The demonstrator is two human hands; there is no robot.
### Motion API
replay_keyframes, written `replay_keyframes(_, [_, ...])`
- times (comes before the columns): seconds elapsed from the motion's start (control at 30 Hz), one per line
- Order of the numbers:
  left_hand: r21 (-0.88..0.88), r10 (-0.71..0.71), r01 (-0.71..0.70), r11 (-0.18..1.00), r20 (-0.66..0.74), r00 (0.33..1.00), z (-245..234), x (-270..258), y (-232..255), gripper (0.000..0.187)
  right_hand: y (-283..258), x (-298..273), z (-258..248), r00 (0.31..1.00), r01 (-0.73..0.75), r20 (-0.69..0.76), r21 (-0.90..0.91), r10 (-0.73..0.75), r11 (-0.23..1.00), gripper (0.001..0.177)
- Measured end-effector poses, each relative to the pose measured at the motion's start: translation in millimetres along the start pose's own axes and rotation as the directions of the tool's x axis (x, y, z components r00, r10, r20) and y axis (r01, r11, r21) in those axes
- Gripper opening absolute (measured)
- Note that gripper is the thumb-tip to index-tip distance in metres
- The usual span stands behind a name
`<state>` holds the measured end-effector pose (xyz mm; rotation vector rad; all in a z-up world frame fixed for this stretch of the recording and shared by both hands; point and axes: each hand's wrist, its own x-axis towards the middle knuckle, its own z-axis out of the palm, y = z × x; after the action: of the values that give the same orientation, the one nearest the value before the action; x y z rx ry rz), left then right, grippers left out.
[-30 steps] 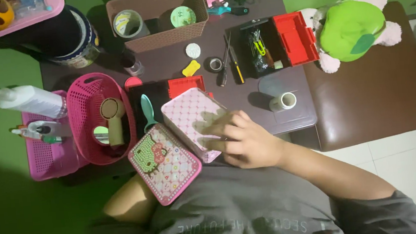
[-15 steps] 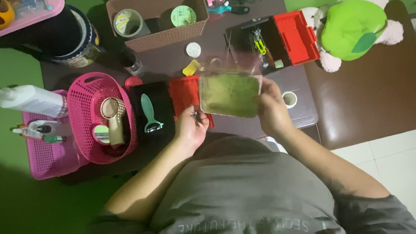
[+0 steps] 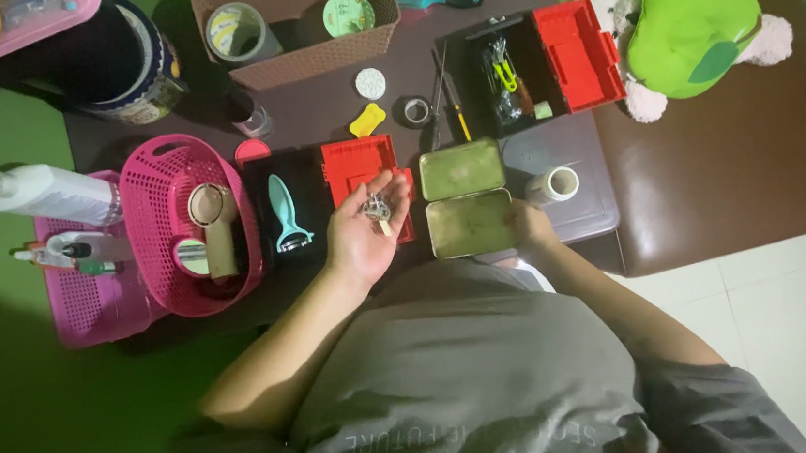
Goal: The person opens a green tin and removes small metal parts, then places them into a red toolbox. They open and close multiple red toolboxes, move a pink phone case and a yellow sponge, and handle a screwdriver and a roll of tape. The person closes the red toolbox at the end.
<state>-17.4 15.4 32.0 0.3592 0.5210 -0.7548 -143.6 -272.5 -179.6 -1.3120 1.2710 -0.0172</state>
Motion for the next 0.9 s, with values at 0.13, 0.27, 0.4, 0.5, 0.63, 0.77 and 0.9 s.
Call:
replay_keyframes(0.13, [0.01, -0.023, 0.022, 1.0, 0.108, 0.994, 17, -9, 0, 0.04, -19, -35, 14, 0.995, -0.007, -0.101, -0.192, -0.013, 0.981, 0.06])
replay_keyframes(0.27, [0.014, -0.057, 0.056, 0.998, 0.242, 0.969, 36, -19, -3, 0.048, -79, -99, 18, 0.881, 0.472, 0.305, -0.506, -0.361, 0.722, 0.039])
replay_keyframes(0.4, [-0.026, -0.113, 0.132, 0.991, 0.365, 0.924, 47, -28, -4, 0.052, -102, -130, 40, 0.97, 0.183, 0.213, -0.33, -0.116, 0.926, 0.055])
replay_keyframes(0.5, [0.019, -0.138, 0.142, 0.99, 0.395, 0.908, 49, -29, -2, 0.056, -90, -129, 41, 0.932, 0.218, 0.32, -0.119, -0.171, 0.969, 0.062])
replay_keyframes(0.63, [0.015, -0.128, 0.135, 0.991, 0.423, 0.897, 54, -34, 2, 0.058, -114, -120, 29, 0.93, 0.315, 0.282, -0.283, -0.235, 0.906, 0.074])
replay_keyframes(0.77, [0.043, -0.145, 0.14, 0.989, 0.452, 0.88, 53, -34, 7, 0.066, -183, -203, 28, 0.724, 0.644, 0.426, -0.136, -0.542, 0.753, 0.053])
replay_keyframes(0.9, [0.096, -0.161, 0.131, 0.987, 0.496, 0.853, 57, -34, 5, 0.067, -221, -255, 23, -0.005, 0.998, 0.569, -0.054, -0.823, -0.044, 0.019])
